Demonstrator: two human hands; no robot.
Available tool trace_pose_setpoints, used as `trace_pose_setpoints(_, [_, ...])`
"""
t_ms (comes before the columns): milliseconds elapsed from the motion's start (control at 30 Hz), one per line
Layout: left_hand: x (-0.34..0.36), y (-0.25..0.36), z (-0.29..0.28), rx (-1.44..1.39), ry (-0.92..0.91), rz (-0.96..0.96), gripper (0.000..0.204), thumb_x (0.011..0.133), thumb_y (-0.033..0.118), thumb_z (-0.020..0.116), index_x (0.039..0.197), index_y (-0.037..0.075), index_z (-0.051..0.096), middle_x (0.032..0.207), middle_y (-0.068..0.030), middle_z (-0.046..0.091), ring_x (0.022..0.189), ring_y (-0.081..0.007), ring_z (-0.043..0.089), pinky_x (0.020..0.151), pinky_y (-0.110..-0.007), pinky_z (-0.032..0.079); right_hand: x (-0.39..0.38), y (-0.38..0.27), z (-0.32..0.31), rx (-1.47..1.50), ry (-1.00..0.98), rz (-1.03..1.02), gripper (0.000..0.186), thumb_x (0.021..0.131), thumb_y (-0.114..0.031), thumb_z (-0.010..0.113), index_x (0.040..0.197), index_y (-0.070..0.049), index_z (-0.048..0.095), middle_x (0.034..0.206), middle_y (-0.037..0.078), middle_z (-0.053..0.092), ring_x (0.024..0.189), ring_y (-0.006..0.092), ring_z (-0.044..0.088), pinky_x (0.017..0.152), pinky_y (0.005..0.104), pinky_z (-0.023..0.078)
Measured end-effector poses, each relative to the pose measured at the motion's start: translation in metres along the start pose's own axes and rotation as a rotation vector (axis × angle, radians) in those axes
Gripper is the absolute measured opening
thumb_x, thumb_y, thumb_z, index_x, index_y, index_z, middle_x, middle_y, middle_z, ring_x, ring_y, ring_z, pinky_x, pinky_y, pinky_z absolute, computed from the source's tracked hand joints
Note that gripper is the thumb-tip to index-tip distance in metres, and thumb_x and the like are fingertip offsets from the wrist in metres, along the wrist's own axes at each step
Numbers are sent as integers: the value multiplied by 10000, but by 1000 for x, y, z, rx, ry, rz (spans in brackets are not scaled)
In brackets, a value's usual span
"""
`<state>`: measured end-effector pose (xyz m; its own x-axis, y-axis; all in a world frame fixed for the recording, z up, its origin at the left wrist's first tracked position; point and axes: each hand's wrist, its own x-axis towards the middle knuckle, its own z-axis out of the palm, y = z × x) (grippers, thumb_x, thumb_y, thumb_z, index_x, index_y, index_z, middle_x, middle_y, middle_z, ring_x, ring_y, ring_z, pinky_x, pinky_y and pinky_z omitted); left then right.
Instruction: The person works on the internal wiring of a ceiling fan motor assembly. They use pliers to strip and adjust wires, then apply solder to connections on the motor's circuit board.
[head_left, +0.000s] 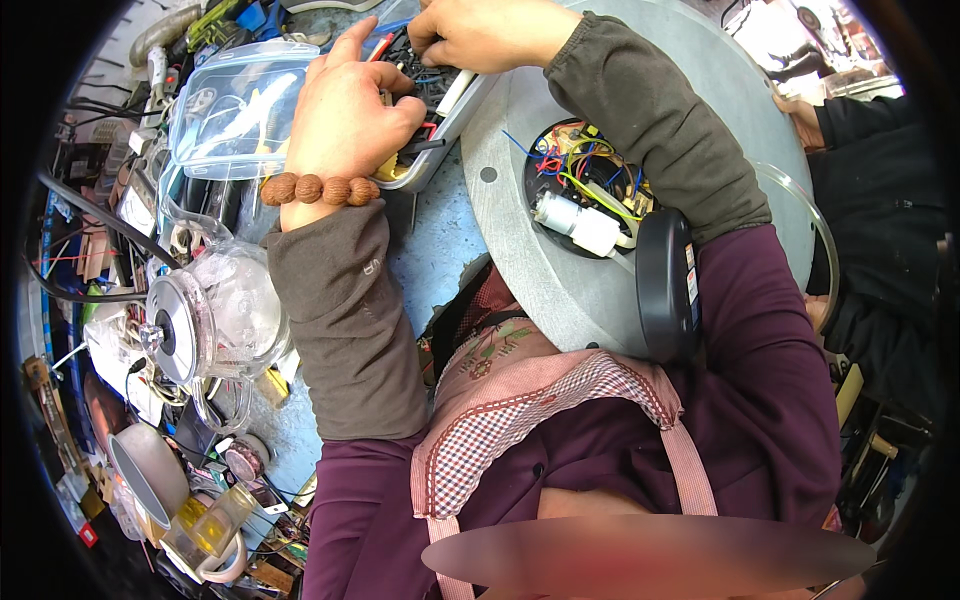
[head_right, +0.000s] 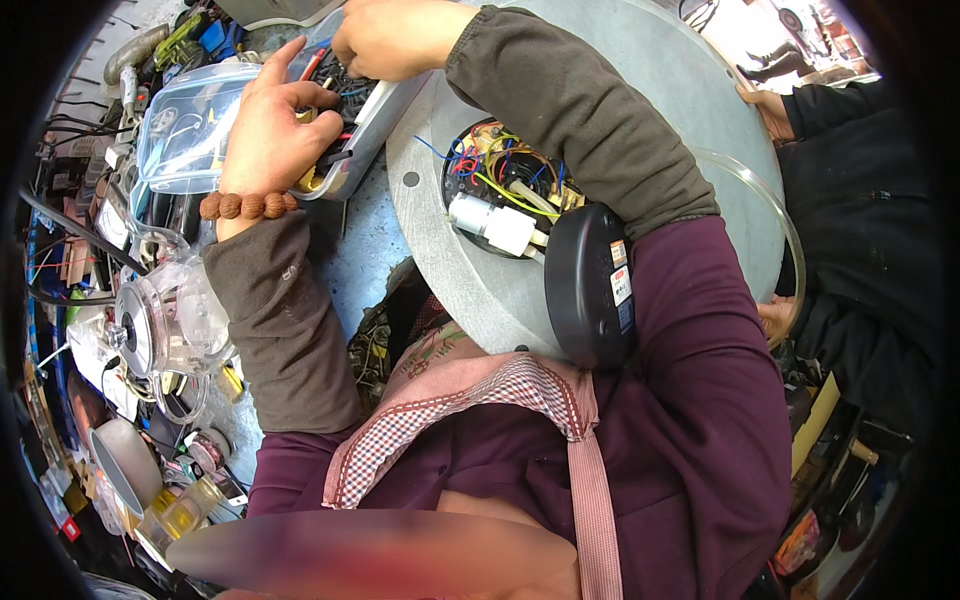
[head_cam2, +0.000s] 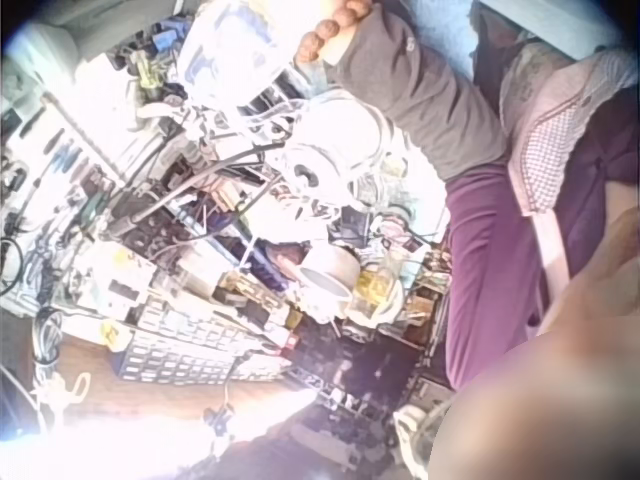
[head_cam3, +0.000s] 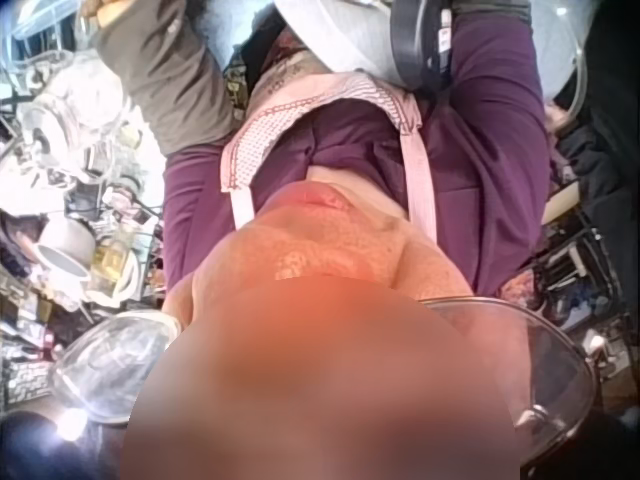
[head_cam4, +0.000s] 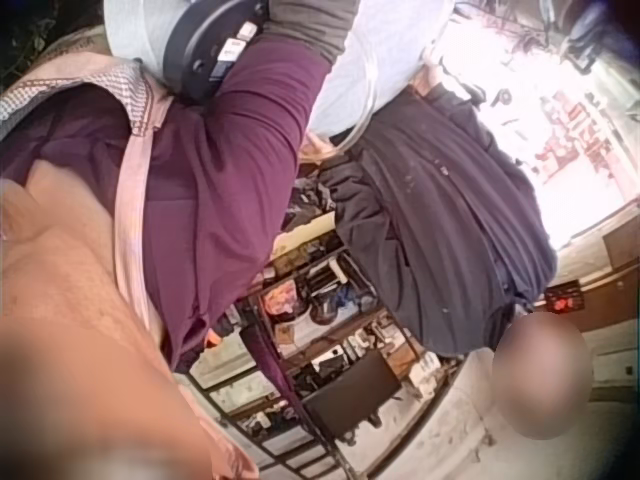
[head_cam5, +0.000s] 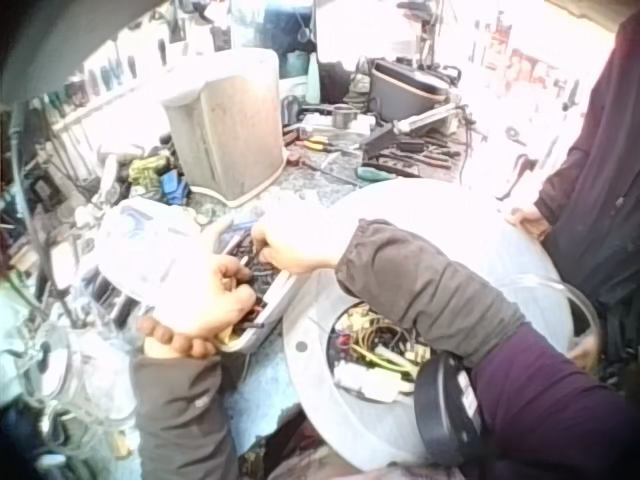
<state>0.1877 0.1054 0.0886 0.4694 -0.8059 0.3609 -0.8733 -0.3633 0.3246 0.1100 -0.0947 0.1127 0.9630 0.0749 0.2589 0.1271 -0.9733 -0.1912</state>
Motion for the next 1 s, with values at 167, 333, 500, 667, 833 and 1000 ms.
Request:
trace_pose_setpoints(167, [0, 2, -1, 15, -9, -10, 277, 751, 193, 731, 991, 107, 839, 1596, -141, 482, 1377, -411, 517, 1166, -444, 424, 1, -7, -12, 12, -104, 56, 175, 795, -138, 686, 916, -90, 803, 887, 185, 748, 878, 353, 727, 798, 481, 566])
trace_pose_setpoints(333, [0, 2, -1, 9, -8, -17, 268, 749, 189, 732, 978, 99, 839, 1592, -141, 488, 1377, -404, 521, 1162, -439, 428, 3, -8, -11, 18, -125, 96, 200, 781, -113, 686, 940, -100, 807, 914, 176, 758, 895, 344, 733, 808, 466, 571])
trace_pose_setpoints(500, [0, -1, 1, 4, 8, 0, 262, 750, 188, 730, 970, 96, 840, 1591, -138, 491, 1372, -403, 527, 1156, -444, 434, 2, -2, -4, 72, -99, 60, 214, 787, -116, 683, 960, -119, 809, 920, 159, 765, 898, 338, 736, 812, 462, 572])
trace_pose_setpoints(667, [1, 0, 1, 12, 8, 0, 263, 752, 188, 729, 974, 101, 840, 1592, -131, 490, 1368, -401, 530, 1150, -447, 439, 3, -4, -9, 49, -185, 89, 205, 799, -147, 683, 963, -117, 801, 922, 159, 764, 889, 339, 735, 807, 461, 571])
trace_pose_setpoints(833, [-1, 2, 0, 15, 11, -2, 261, 753, 189, 731, 973, 104, 840, 1592, -129, 492, 1363, -397, 534, 1150, -442, 439, 6, -1, -2, 3, -187, 76, 202, 803, -160, 686, 968, -110, 790, 919, 167, 761, 874, 341, 733, 797, 458, 569])
trace_pose_setpoints(1000, [1, 0, 1, 18, 12, 2, 261, 753, 187, 731, 975, 105, 841, 1588, -133, 496, 1362, -394, 537, 1150, -438, 439, 5, -1, -3, 16, -187, 77, 185, 800, -159, 693, 951, -108, 786, 912, 169, 758, 865, 343, 732, 781, 461, 565])
